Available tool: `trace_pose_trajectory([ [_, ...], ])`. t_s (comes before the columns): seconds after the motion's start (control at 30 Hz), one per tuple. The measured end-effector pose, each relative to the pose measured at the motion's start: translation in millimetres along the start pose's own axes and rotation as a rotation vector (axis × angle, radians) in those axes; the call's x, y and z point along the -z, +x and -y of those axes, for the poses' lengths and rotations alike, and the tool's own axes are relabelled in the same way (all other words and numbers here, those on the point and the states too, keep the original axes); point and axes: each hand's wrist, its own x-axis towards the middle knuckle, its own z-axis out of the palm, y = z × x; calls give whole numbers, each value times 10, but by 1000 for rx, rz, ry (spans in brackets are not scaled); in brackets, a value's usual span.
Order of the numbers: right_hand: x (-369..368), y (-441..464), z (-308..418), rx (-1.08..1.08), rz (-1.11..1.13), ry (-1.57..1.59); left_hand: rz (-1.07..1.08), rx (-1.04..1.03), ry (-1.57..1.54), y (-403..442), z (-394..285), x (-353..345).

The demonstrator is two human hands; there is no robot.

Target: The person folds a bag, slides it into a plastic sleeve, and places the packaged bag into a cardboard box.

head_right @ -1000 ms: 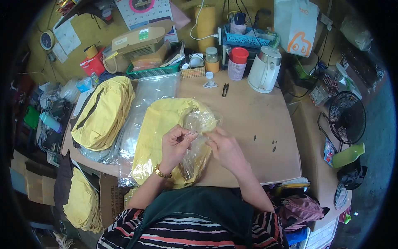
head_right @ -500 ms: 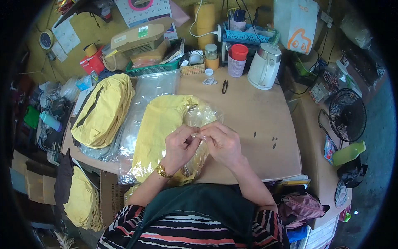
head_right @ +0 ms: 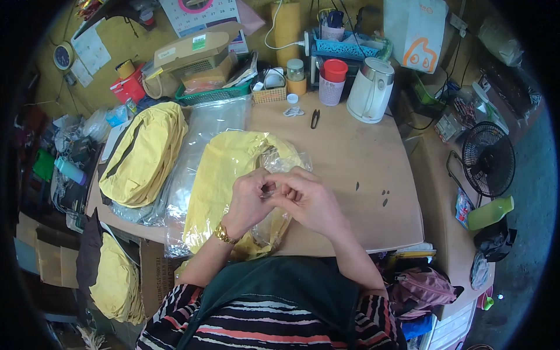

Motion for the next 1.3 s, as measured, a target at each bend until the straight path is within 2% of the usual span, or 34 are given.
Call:
trace_pose_trajectory([
  [0.07, -42, 21, -39, 5, -5, -32, -15, -45, 30, 2, -4, -17],
  [0.23, -49, 58, -47, 38, 52, -46, 107, 144, 17, 6, -65, 74],
  [0.3, -82, 87, -112, 340, 5, -88, 117, 119, 16, 16, -40, 72],
  [0.43, -102, 49, -64, 230, 37, -171, 113, 104, 66, 22, -52, 40],
  [0.5, -163, 18, -203, -27, -198, 400, 61, 141, -20, 48, -162, 83],
  [0.57, -122, 6, -387, -29, -230, 508, 13, 179, -108, 5, -199, 58],
  [0.63, -126, -5, -464, -34, -265, 619, -112, -102, -145, -85, -137, -27],
  [0.73, -159, -28, -420, -79, -315, 772, -137, -82, -128, -124, -73, -32],
  [0.8, -70, -44, -245, -209, -250, 136, -139, -23, -219, -117, -73, 3],
  [0.83, 2, -42, -176, -207, -248, 136, -138, 40, -311, -118, -75, 14],
  [0.9, 133, -49, -82, -56, 44, -295, -126, 32, -311, -101, -81, 6],
  [0.93, 130, -62, -70, -54, 43, -296, -115, 25, -313, -88, -85, -3],
  [1.0, 100, -124, -43, 174, -59, -702, -130, 45, -273, -98, -31, -50],
  [1.13, 84, -110, 84, 323, -136, -795, -82, 35, -137, -76, -65, -12],
  [1.23, 7, -111, -46, 327, -166, -627, -32, -41, 7, -89, -118, 10],
  [1.3, -39, -108, -174, 193, -182, -210, -28, -86, 31, -103, -136, 23],
])
